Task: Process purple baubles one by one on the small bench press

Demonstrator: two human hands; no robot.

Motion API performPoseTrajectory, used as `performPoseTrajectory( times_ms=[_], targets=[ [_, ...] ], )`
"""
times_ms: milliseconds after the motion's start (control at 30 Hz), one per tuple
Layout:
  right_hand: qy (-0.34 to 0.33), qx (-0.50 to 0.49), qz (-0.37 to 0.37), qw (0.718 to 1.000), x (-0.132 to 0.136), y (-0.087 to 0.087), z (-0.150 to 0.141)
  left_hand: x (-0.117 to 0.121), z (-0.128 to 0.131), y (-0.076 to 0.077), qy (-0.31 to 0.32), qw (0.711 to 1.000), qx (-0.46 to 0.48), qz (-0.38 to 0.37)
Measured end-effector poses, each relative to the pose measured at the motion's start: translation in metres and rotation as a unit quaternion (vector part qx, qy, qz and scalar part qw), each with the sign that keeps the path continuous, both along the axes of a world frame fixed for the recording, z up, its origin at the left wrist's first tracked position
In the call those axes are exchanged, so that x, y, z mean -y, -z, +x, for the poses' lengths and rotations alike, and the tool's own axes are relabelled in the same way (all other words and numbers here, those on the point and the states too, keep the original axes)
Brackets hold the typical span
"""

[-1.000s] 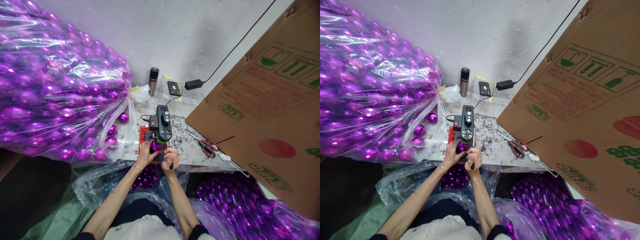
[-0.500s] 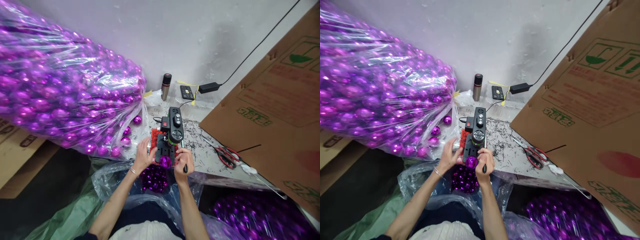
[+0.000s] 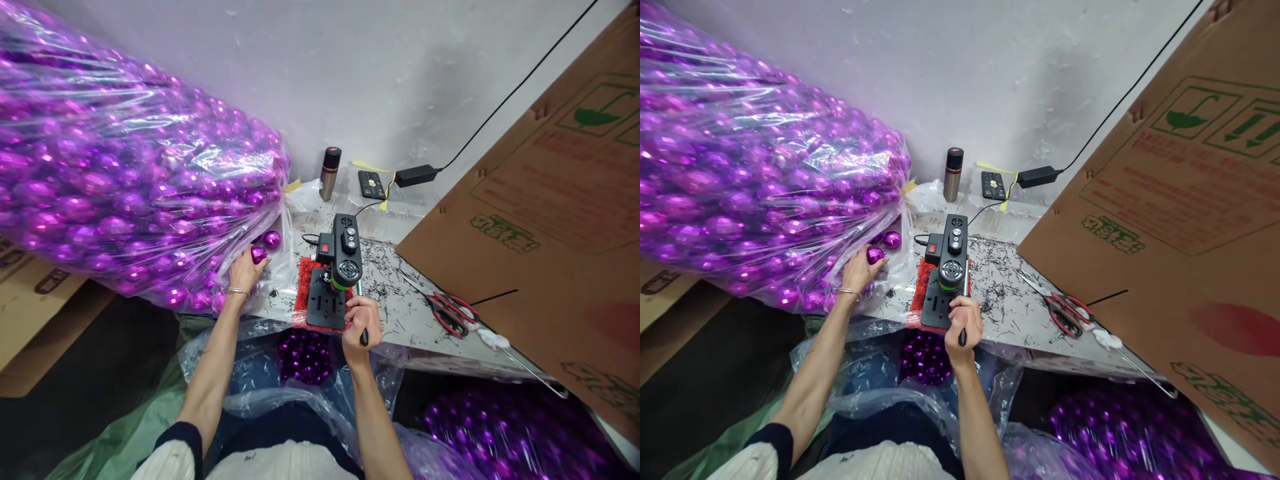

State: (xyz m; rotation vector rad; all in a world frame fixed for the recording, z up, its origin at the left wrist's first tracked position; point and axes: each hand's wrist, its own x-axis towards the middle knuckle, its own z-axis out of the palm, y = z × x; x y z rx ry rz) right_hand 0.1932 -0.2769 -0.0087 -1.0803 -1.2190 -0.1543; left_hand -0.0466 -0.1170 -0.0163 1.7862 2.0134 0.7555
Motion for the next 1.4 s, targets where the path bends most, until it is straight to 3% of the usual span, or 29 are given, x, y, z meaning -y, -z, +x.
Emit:
performPoseTrajectory(
  times_ms=[100,200,300,400,500,600,700,833,933,1167,1400],
  targets=[
    [-0.002,0.006,-0.001,1.000,0.000,-0.002,0.001,0.009,0.004,-0.003,0.060,0.978,0.196,0.045],
    [-0.007,0.005,0.000,1.000,0.001,-0.006,0.000,0.030,0.021,-0.005,0.115,0.921,0.371,-0.024],
    [-0.007,0.011,-0.001,1.000,0.001,-0.014,0.000,0.059,0.043,0.003,0.133,0.873,0.457,-0.106],
    [-0.012,0.019,-0.001,1.000,0.001,-0.024,0.001,0.080,0.063,0.020,0.140,0.848,0.492,-0.139],
    [-0.023,0.012,-0.014,1.000,0.002,-0.032,0.003,0.090,0.077,0.039,0.130,0.859,0.478,-0.129],
    [-0.028,-0.003,-0.034,0.999,0.003,-0.036,0.003,0.090,0.088,0.050,0.125,0.891,0.429,-0.084],
    [-0.026,-0.009,-0.044,0.999,0.004,-0.037,0.003,0.091,0.096,0.052,0.141,0.921,0.362,-0.044],
    [-0.021,0.003,-0.040,0.999,0.004,-0.037,0.003,0.096,0.102,0.051,0.176,0.939,0.290,-0.057],
    [-0.023,0.014,-0.032,0.999,0.004,-0.037,0.004,0.100,0.104,0.055,0.202,0.953,0.227,-0.003],
    [-0.019,0.036,-0.032,0.999,0.006,-0.036,0.005,0.108,0.121,0.073,0.238,0.947,0.151,0.150],
    [-0.028,0.039,-0.020,0.999,0.006,-0.038,0.004,0.109,0.137,0.086,0.212,0.952,0.150,0.164]
  ],
)
